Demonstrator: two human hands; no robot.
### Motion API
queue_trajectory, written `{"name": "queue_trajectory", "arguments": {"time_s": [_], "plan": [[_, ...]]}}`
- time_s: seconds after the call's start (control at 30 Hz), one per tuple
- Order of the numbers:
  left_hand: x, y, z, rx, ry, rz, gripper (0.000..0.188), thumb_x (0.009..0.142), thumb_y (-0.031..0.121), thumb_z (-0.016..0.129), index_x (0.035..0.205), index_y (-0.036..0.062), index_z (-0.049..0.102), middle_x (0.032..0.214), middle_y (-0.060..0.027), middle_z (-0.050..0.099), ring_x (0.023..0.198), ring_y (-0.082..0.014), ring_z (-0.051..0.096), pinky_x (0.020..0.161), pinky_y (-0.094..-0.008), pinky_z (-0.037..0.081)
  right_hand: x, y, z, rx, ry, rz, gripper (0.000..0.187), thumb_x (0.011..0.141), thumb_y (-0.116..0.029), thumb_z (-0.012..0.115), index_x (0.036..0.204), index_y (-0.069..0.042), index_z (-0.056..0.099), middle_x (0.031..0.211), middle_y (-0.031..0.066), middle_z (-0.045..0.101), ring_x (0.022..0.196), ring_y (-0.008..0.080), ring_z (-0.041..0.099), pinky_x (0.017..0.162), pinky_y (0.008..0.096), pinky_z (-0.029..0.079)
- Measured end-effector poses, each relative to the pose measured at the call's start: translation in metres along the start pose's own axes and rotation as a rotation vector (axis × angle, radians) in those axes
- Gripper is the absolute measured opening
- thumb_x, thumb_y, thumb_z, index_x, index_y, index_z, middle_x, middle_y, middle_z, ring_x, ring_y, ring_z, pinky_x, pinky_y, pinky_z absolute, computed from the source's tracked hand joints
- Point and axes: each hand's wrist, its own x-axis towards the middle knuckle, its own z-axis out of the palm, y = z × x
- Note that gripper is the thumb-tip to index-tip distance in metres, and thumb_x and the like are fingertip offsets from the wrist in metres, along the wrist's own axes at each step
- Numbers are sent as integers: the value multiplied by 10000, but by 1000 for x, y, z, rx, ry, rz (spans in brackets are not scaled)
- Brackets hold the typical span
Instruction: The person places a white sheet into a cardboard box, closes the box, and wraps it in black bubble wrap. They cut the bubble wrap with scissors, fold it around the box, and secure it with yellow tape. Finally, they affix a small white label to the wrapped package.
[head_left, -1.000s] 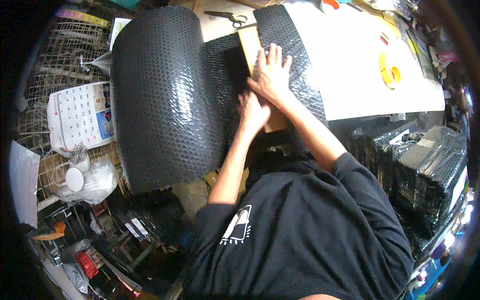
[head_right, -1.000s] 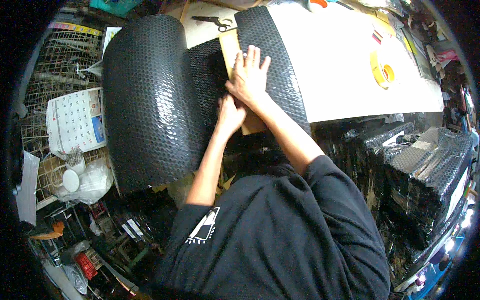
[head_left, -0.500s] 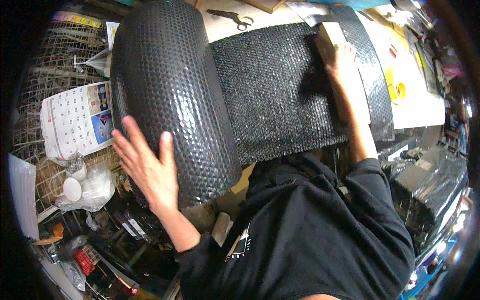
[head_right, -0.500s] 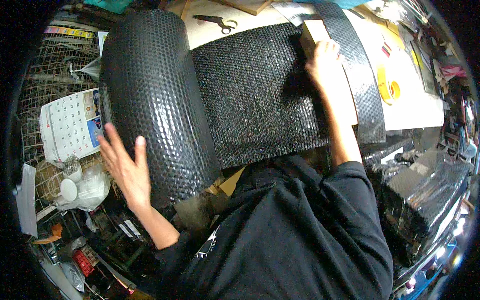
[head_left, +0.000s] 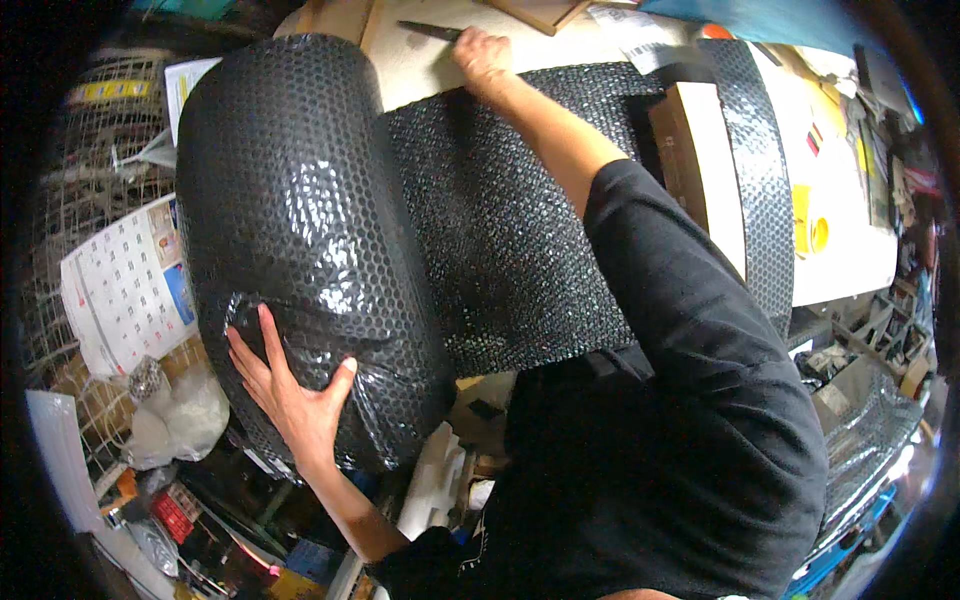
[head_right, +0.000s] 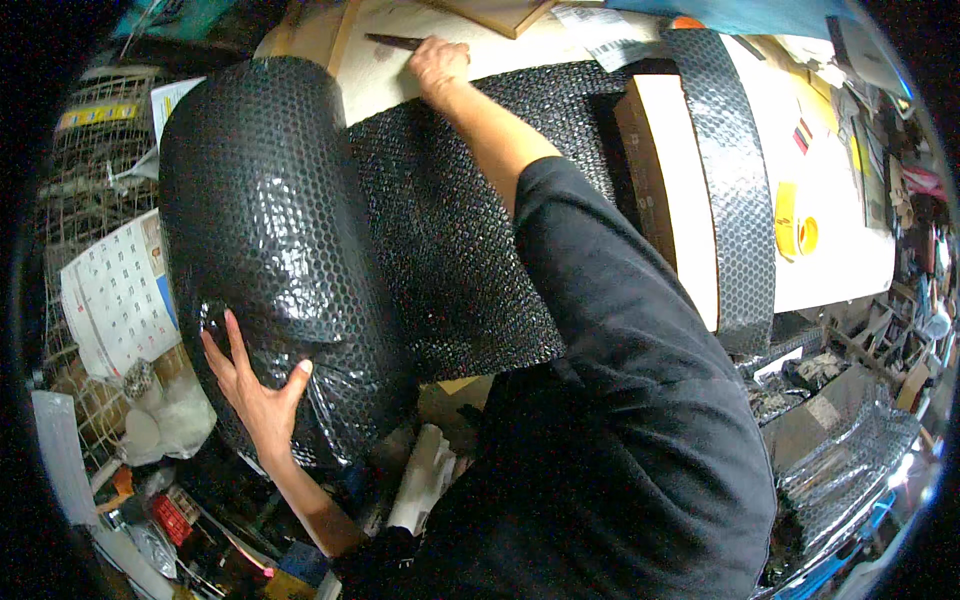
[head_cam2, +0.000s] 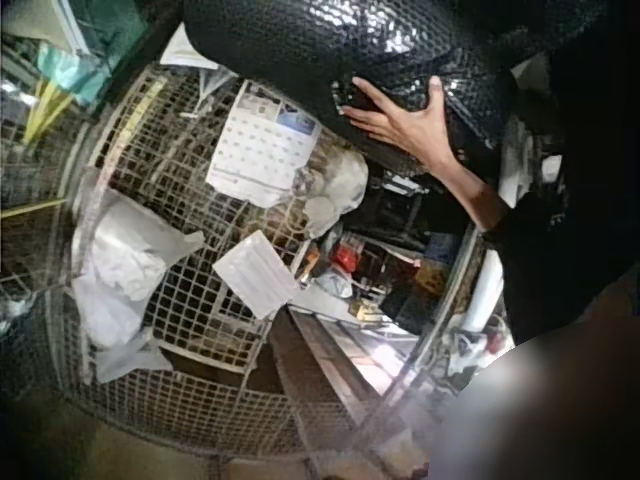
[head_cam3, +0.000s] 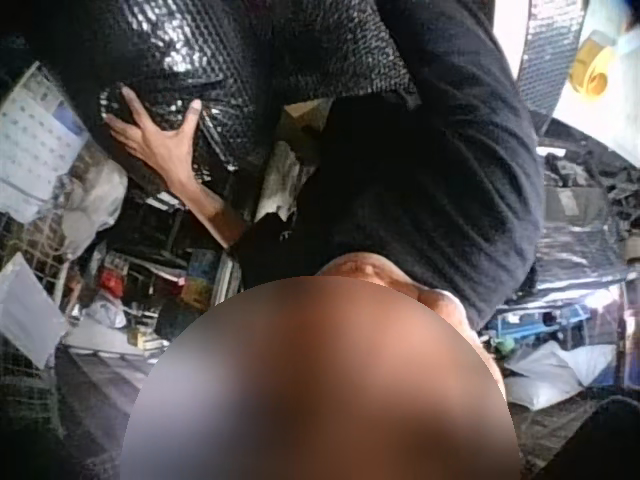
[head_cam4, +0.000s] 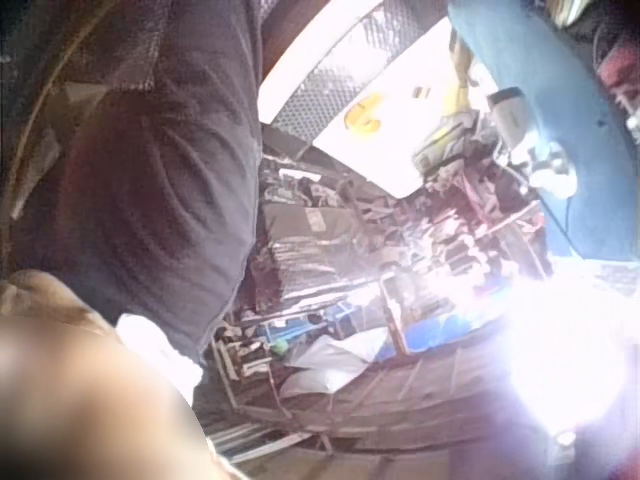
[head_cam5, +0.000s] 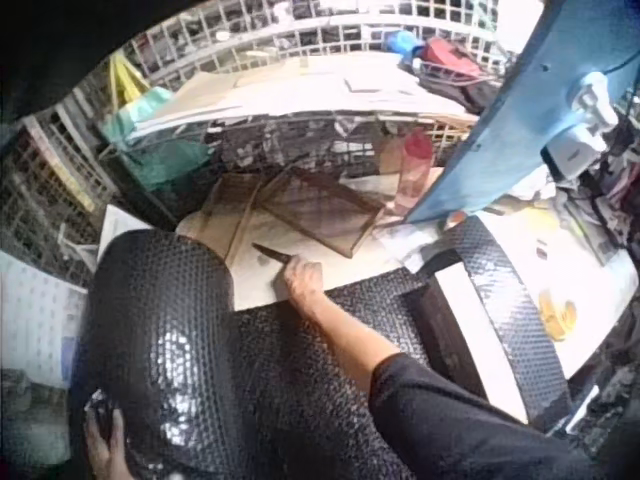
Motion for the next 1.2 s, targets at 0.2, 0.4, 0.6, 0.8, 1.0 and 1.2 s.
{"name": "queue_trajectory", "arguments": {"time_s": [0.2,0.4,0.6,0.8,1.0,1.2], "plan": [[-4,11,9,88,-34,-91,1077,575,376,847,1494,329,288,1558,-227,135,1412,-469,167,1093,-650,204,9,41,-13,451,-137,201,256,849,-126,613,1086,-41,662,1017,112,702,950,217,671,760,422,499],[-92,65,42,-303,-93,363,550,799,137,678,1326,93,529,1412,-199,409,1293,-409,403,1066,-501,346,-139,83,-58,1109,-408,-149,244,843,-178,643,1023,-15,659,707,73,694,672,156,635,669,342,478],[-203,83,212,-1594,-1019,-840,283,874,257,698,1060,49,647,973,-64,685,864,-169,653,783,-298,512,-441,42,-64,1563,-654,281,406,829,-370,744,800,-51,495,555,27,533,380,108,475,339,253,370],[-229,80,312,-1960,-756,-1014,159,892,258,683,887,113,619,871,-22,657,864,-151,633,769,-321,521,-587,22,-47,1369,-1024,561,428,769,-422,801,825,-70,565,615,-40,467,523,77,397,464,271,277],[-225,102,294,-1895,-559,-889,142,876,201,707,806,131,606,806,16,642,759,-107,607,650,-250,460,-613,3,-25,1461,-1045,594,520,772,-472,780,935,-28,562,586,-23,478,454,86,425,421,269,299],[-223,110,280,-1800,-260,-816,144,854,147,724,797,88,605,758,32,607,644,-45,515,580,-198,414,-613,-29,-25,1657,-904,588,490,833,-450,728,894,-26,491,537,6,477,381,100,424,355,250,304]]}}
